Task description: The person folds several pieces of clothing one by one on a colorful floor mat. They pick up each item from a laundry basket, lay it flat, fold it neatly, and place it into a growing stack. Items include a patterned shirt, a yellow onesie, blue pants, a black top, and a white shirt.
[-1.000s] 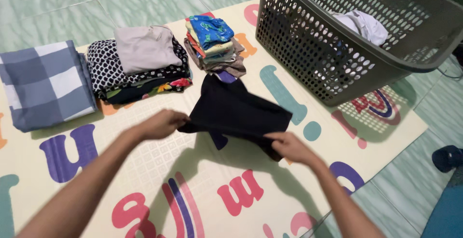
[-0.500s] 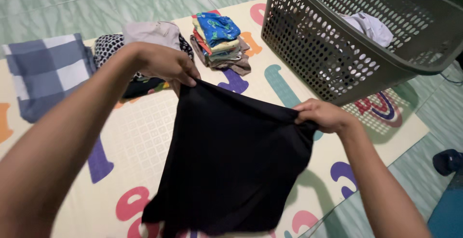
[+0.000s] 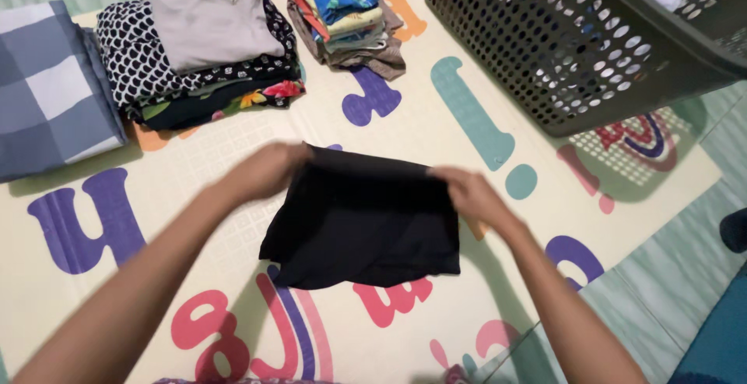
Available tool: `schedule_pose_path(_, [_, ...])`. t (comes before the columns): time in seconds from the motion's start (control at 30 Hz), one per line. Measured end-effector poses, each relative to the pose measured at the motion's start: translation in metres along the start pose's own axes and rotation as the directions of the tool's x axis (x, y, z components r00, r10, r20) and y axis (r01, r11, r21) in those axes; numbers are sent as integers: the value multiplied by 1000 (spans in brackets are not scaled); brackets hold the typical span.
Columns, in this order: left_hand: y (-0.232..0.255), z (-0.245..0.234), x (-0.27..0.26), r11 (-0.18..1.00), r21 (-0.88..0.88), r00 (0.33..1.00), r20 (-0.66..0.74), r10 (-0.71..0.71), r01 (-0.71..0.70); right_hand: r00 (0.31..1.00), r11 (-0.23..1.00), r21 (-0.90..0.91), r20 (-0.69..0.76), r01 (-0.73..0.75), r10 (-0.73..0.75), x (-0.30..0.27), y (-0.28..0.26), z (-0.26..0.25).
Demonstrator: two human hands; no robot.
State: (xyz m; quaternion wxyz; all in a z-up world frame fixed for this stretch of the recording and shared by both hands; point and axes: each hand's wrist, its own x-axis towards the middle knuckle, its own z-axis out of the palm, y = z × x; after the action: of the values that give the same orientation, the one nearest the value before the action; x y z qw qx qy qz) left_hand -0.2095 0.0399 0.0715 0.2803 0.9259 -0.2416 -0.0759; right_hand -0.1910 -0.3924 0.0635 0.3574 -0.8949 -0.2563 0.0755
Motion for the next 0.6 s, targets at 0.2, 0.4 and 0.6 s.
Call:
schedule_pose_path(0.2, [55,72,-129,980,181,996,29,-84,77,947,961,-276,309,9,80,-107,-57,64])
schedule_pose_path(0.4, [89,106,-114,842,-113,800,-267,-537,528,971,929,-349,149,-126,188,-98,-92,104])
schedule_pose_path(0.6, [83,137,-77,527,-168,489,-222,-843,833,974,890,-433,100,-142,204,-73,-109,159])
